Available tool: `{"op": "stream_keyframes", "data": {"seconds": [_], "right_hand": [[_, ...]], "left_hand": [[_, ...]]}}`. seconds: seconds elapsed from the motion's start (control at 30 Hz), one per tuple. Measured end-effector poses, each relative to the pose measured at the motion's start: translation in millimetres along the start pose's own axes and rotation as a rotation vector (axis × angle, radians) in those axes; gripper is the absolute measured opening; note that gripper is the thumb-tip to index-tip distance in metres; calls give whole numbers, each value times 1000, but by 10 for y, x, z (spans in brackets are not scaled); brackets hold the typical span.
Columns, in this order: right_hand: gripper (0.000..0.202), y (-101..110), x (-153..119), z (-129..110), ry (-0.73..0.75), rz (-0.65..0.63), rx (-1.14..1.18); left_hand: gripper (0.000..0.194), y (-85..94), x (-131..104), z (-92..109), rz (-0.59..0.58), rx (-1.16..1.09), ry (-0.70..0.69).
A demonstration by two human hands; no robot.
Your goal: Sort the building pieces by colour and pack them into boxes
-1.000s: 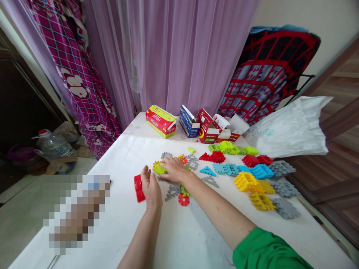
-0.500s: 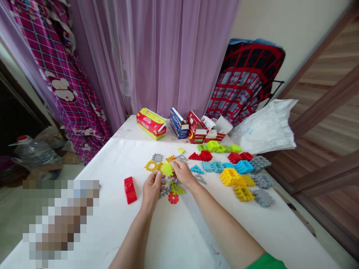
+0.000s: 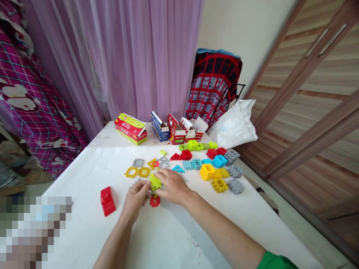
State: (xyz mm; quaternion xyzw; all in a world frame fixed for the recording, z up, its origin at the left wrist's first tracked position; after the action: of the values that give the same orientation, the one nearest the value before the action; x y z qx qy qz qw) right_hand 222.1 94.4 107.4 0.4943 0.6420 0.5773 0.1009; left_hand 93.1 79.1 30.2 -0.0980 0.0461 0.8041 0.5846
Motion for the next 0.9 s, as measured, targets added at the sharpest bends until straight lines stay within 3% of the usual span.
{"op": "stream_keyframes", "data": {"seconds": [0.17,0.27,0.33,0.5,0.63,0.77,0.9], "right_hand": [[44,58,-40,34,-60,-18,-44],[51,250,-19,243,-149,55,-24],[54,477,2,551,-273,132,-18],[61,1165,-7,1667,-648,277,-159],[66,1567,-47,2439,-863,266,-445],[66,1696,-60,2999,-1019,215,-657],[68,1595,-36,3427,-1131,137,-713]], "left_hand": [[52,-50,-40,41,-45,14,-31],[61,-38,-60,90,-4,-2,-68],[66,-5,-62,120,47,-16,-93],[65,108,-14,109,169,-42,-111],[66,200,19,58,257,-64,-105],[67,229,-4,0,283,-29,-62],[68,270,20,-131,300,29,0]]}}
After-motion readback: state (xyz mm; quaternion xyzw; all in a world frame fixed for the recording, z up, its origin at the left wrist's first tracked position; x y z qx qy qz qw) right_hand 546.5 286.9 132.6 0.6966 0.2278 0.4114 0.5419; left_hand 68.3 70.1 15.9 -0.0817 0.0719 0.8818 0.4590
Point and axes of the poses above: each hand's wrist, its own x-axis towards the middle knuckle, its own y-axis out of the back of the hand, z = x × y, the point moved 7 cm from there along x, towards the middle knuckle, and after that the axes turned 11 degrees about z, right-handed, at the moved point
